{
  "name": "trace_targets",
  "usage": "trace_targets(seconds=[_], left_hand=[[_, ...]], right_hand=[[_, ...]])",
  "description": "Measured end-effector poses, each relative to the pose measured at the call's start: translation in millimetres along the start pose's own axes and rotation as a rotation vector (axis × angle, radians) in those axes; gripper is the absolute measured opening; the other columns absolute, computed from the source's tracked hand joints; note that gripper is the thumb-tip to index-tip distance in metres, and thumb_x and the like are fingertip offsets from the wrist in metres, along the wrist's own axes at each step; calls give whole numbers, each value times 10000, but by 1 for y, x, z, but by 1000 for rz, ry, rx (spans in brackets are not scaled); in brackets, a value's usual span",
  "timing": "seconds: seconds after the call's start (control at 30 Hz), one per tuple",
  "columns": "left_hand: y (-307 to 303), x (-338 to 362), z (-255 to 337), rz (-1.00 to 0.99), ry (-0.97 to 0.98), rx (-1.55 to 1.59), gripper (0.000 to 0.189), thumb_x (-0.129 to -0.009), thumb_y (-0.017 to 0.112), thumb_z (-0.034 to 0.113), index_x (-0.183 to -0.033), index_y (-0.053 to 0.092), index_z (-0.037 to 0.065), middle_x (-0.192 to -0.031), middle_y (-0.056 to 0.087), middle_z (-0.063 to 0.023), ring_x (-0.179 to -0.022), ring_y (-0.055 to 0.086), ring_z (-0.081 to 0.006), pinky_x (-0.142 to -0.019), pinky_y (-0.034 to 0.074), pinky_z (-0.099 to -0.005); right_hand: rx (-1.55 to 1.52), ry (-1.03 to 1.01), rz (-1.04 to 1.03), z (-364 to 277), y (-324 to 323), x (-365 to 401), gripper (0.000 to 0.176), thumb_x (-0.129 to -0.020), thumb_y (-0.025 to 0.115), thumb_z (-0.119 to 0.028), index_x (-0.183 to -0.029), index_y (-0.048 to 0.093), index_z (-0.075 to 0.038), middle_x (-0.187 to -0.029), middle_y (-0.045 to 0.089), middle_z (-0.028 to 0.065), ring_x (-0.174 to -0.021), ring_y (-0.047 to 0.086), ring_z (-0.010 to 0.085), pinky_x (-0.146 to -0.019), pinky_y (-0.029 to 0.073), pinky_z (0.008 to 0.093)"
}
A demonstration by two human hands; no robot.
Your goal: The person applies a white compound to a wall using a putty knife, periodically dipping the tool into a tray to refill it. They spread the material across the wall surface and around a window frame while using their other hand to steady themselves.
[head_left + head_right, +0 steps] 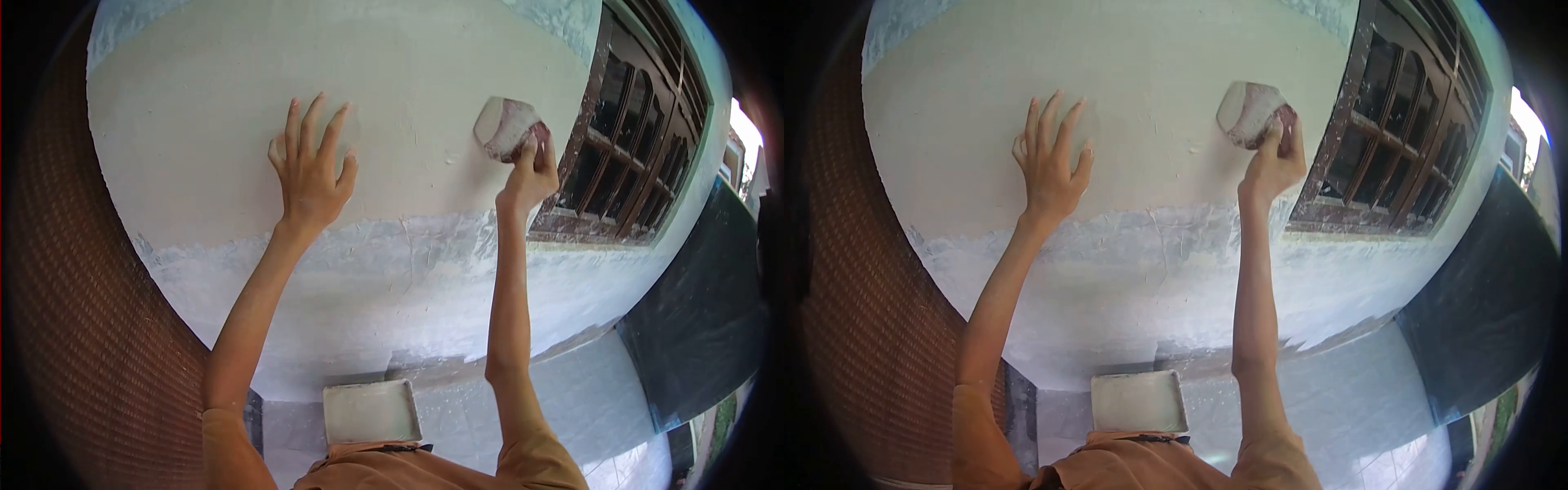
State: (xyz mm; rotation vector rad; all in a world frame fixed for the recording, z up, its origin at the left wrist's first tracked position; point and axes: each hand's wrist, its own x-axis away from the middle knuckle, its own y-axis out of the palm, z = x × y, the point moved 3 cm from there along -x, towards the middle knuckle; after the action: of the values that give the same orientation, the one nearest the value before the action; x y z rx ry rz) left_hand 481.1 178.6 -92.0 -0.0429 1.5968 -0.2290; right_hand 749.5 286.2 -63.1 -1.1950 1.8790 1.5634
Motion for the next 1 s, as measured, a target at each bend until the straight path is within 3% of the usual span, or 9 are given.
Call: trace_targets(seconds=[0.1, 0.23, 0.37, 0.53, 0.63, 0.7, 0.8, 0.87, 1.0], left_hand=[[3, -4, 1, -14, -17, 17, 553, -870, 575, 220, -1409, 453, 198, -1514, 322, -88, -1444, 193, -328, -1027, 206, -603], [7, -5, 8, -19, 51, 36, 552, -875, 571, 230, -1413, 449, 199, -1517, 321, -88, -1444, 196, -324, -1033, 202, -600], [-2, 0, -6, -36, 30, -19, 556, -878, 569, 233, -1418, 446, 200, -1522, 317, -87, -1443, 201, -326, -1035, 204, -592], [10, -6, -2, -6, -29, -21, 582, -883, 566, 230, -1444, 410, 200, -1528, 312, -89, -1443, 200, -336, -1038, 204, -584], [13, -4, 2, -7, -42, -5, 596, -886, 565, 226, -1456, 391, 197, -1534, 301, -87, -1446, 191, -335, -1042, 197, -582], [6, 3, -1, -23, -53, -23, 600, -886, 565, 226, -1458, 387, 196, -1536, 296, -86, -1447, 188, -335, -1045, 195, -581], [-5, 12, -14, -36, -80, -58, 607, -893, 565, 242, -1468, 373, 210, -1545, 287, -76, -1454, 175, -337, -1043, 191, -611], [-5, 9, -15, -41, -74, -67, 611, -899, 565, 258, -1475, 362, 225, -1553, 281, -66, -1460, 165, -338, -1040, 190, -644], [9, -5, 6, -26, -52, -39, 604, -892, 564, 240, -1465, 376, 213, -1544, 290, -75, -1455, 172, -339, -1046, 186, -614]], right_hand=[[-13, 126, -156, 7, 15, 25, 322, -939, 580, -1, -1259, 590, 43, -1100, 683, 109, -842, 656, 129, -624, 538, 255], [130, 134, -201, 25, 22, 40, 332, -933, 604, -35, -1253, 593, 55, -1143, 677, 140, -1054, 635, 195, -946, 473, 271], [-10, 137, 61, 15, -19, 6, 282, -961, 551, -32, -1228, 618, 27, -1114, 684, 123, -927, 672, 148, -697, 554, 261], [60, 108, -216, 17, 39, 37, 302, -939, 570, -19, -1229, 597, 62, -1124, 676, 149, -1008, 655, 176, -875, 523, 274], [-36, 126, -238, 24, 56, 41, 341, -918, 633, -22, -1257, 611, 4, -1045, 692, 78, -697, 561, 63, -587, 481, 244], [161, 142, -148, 36, 20, 9, 315, -931, 614, -72, -1230, 623, 29, -1129, 690, 100, -993, 650, 156, -855, 514, 258], [140, 47, 175, 19, -38, -28, 307, -937, 613, -71, -1236, 633, -3, -1066, 706, 88, -795, 652, 101, -609, 506, 217], [-66, 52, 299, 15, -42, -37, 313, -931, 604, -35, -1241, 628, -1, -1007, 708, 88, -779, 651, 104, -593, 507, 223], [-15, 197, -132, 3, 30, 5, 327, -903, 592, 4, -1227, 617, 42, -1016, 704, 138, -886, 671, 159, -699, 549, 263]])
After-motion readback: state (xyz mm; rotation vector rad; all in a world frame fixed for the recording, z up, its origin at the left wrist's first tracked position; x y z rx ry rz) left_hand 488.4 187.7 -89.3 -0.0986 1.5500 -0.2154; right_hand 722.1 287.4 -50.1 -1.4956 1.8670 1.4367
